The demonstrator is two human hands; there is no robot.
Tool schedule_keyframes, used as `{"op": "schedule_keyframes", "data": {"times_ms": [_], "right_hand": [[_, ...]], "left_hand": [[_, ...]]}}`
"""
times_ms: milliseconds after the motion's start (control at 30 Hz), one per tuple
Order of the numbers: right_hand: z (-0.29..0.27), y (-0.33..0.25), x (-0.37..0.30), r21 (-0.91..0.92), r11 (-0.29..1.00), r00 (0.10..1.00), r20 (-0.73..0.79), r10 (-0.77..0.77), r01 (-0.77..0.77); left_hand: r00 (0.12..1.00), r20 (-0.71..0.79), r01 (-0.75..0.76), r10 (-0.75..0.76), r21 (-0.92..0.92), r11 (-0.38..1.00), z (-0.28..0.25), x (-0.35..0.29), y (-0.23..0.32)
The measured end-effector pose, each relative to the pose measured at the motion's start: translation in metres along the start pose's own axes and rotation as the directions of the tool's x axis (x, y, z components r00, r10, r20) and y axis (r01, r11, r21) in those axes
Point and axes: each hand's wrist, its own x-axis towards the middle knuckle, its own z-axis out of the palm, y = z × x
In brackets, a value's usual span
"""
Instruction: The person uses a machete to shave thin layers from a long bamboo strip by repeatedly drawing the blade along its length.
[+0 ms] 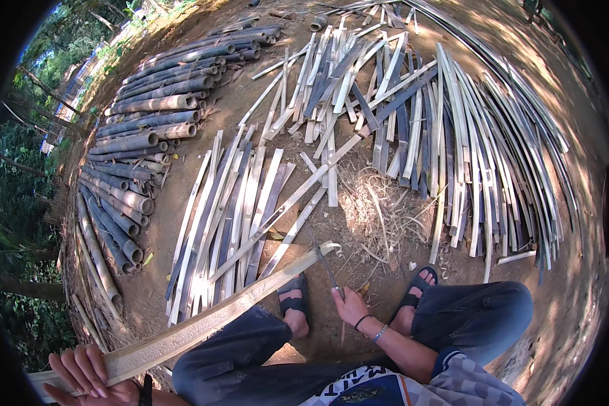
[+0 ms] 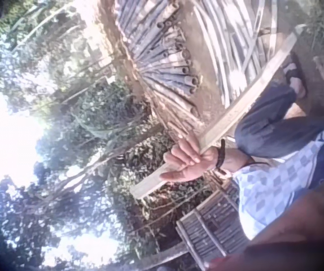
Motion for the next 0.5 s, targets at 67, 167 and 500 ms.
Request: {"op": "schedule_keyframes", "data": {"times_ms": [67,167,500], "right_hand": [[-0.005,-0.031,-0.015,0.07,0.991,0.991,0.06,-0.117,0.112],[-0.017,-0.058,-0.029,0.101,0.94,0.93,0.144,-0.338,0.325],[0.005,-0.007,-0.003,0.069,0.998,1.0,0.023,-0.012,0.01]], "left_hand": [[1.0,-0.011,0.008,-0.008,0.007,1.0,-0.003,0.0,0.002],[1.0,-0.028,0.004,-0.004,0.011,1.0,-0.006,0.001,0.001],[1.0,-0.002,0.028,-0.028,0.019,0.999,0.002,0.008,0.0]]}}
